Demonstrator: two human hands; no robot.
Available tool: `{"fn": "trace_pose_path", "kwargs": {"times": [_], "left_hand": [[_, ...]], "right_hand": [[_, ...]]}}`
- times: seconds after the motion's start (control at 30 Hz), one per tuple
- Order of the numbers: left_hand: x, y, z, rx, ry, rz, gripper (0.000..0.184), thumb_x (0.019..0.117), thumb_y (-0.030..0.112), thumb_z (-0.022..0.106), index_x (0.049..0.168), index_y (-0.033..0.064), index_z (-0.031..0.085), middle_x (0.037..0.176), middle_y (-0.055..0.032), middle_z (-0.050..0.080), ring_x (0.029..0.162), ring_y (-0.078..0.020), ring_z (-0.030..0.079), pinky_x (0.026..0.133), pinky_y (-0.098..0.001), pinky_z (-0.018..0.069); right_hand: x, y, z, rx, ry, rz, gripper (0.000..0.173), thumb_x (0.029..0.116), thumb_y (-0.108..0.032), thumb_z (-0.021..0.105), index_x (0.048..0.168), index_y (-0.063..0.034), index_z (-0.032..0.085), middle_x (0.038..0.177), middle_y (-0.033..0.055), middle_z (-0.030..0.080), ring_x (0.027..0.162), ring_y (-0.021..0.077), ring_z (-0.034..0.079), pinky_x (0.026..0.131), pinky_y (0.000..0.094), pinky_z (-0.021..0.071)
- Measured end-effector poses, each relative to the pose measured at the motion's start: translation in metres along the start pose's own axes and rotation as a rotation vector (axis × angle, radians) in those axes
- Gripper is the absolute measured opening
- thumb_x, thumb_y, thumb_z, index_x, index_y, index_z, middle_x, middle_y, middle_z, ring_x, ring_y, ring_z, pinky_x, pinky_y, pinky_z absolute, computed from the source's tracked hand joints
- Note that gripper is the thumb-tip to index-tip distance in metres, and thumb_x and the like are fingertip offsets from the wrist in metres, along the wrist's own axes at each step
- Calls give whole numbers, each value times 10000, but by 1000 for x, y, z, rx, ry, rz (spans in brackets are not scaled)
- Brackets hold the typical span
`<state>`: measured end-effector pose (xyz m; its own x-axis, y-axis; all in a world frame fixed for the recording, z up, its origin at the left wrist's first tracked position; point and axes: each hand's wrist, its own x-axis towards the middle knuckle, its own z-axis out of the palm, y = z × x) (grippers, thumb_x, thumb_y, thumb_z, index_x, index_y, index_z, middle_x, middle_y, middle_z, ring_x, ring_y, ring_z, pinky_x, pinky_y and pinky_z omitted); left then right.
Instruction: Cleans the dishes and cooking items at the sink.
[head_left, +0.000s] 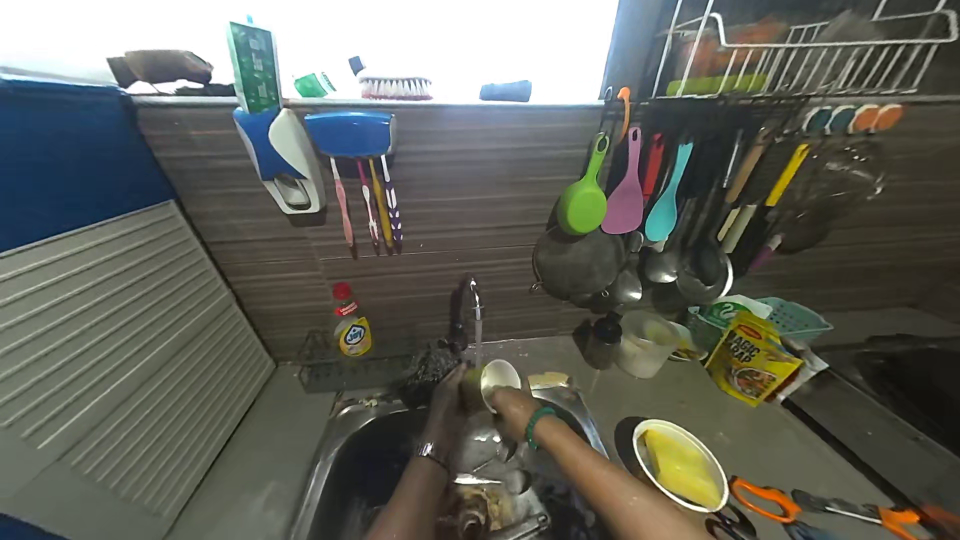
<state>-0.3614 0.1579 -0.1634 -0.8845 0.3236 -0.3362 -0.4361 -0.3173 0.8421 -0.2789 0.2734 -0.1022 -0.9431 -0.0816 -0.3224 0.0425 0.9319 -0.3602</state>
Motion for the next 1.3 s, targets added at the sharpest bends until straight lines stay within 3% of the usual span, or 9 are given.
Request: {"fn": "trace_pose_path", "kwargs": {"times": [0.1, 0.27, 0.37, 0.6, 0.73, 0.83, 0.97, 1.1, 1.3], "left_hand": [[-6, -10, -26, 56, 0, 58, 382, 1122, 265, 386, 1273, -22, 587, 990, -141, 668, 817, -202, 658, 733, -380, 575], [-39, 7, -47, -149, -393, -233, 569, 1092, 517, 252, 1317, 94, 559, 1116, -151, 703, 997, -290, 705, 828, -489, 608], [-45, -4, -34, -347, -356, -171, 596, 1078, 559, 264, 1245, 89, 589, 1028, -150, 722, 914, -274, 728, 767, -473, 625], [-45, -14, -11, -457, -102, -224, 557, 1051, 609, 323, 1224, 146, 579, 1012, -103, 692, 901, -251, 701, 730, -484, 604], [-38, -18, -8, -254, -70, -154, 503, 1102, 511, 252, 1273, 114, 511, 977, -88, 641, 847, -197, 652, 719, -416, 578], [-29, -10, -6, -57, -22, -56, 433, 1113, 420, 354, 1278, 86, 576, 959, -101, 643, 803, -190, 633, 699, -384, 555], [-29, -13, -7, -178, -35, -48, 450, 1132, 380, 264, 1249, 52, 549, 941, -115, 652, 805, -210, 656, 696, -401, 575], [-36, -21, -15, -465, -171, -289, 685, 1039, 673, 154, 1189, 137, 555, 977, -124, 675, 857, -267, 682, 680, -462, 585], [-34, -33, 1, -396, -18, -219, 520, 1081, 518, 375, 1418, 137, 484, 1227, -183, 617, 1031, -323, 650, 793, -515, 579]], "right_hand": [[13, 21, -2, 627, 176, -78, 361, 953, -62, 675, 1294, 44, 619, 1178, 193, 692, 1078, 257, 680, 1018, 450, 524], [44, 13, 4, 1018, 277, 8, 414, 1060, -368, 575, 1003, 32, 667, 832, 67, 638, 728, 108, 602, 726, 320, 535], [53, -24, -11, 914, 291, 186, 540, 1079, -451, 504, 1116, 65, 660, 998, 183, 643, 878, 223, 601, 861, 418, 508], [52, -35, -28, 1208, 282, 134, 438, 1127, -300, 429, 1252, 79, 609, 1079, 153, 680, 904, 140, 661, 853, 296, 542], [25, -21, -51, 769, 74, -241, 294, 1013, -91, 641, 1275, 41, 635, 1120, 131, 696, 958, 127, 653, 885, 308, 539], [27, -5, -58, 338, 48, -183, 459, 890, -227, 823, 1242, 27, 673, 1162, 193, 713, 1092, 283, 685, 1023, 494, 522], [17, -9, -41, 136, 53, -205, 234, 948, -148, 742, 1091, 36, 728, 1030, 216, 730, 977, 349, 711, 935, 557, 547], [6, -14, -19, -102, 55, -342, 245, 998, -176, 634, 1103, 23, 731, 1176, 237, 691, 1231, 411, 591, 1187, 576, 322], [-10, 5, -45, 270, 161, -138, 280, 1038, -177, 594, 1203, 20, 704, 1151, 205, 710, 1093, 315, 671, 1011, 497, 500]]}}
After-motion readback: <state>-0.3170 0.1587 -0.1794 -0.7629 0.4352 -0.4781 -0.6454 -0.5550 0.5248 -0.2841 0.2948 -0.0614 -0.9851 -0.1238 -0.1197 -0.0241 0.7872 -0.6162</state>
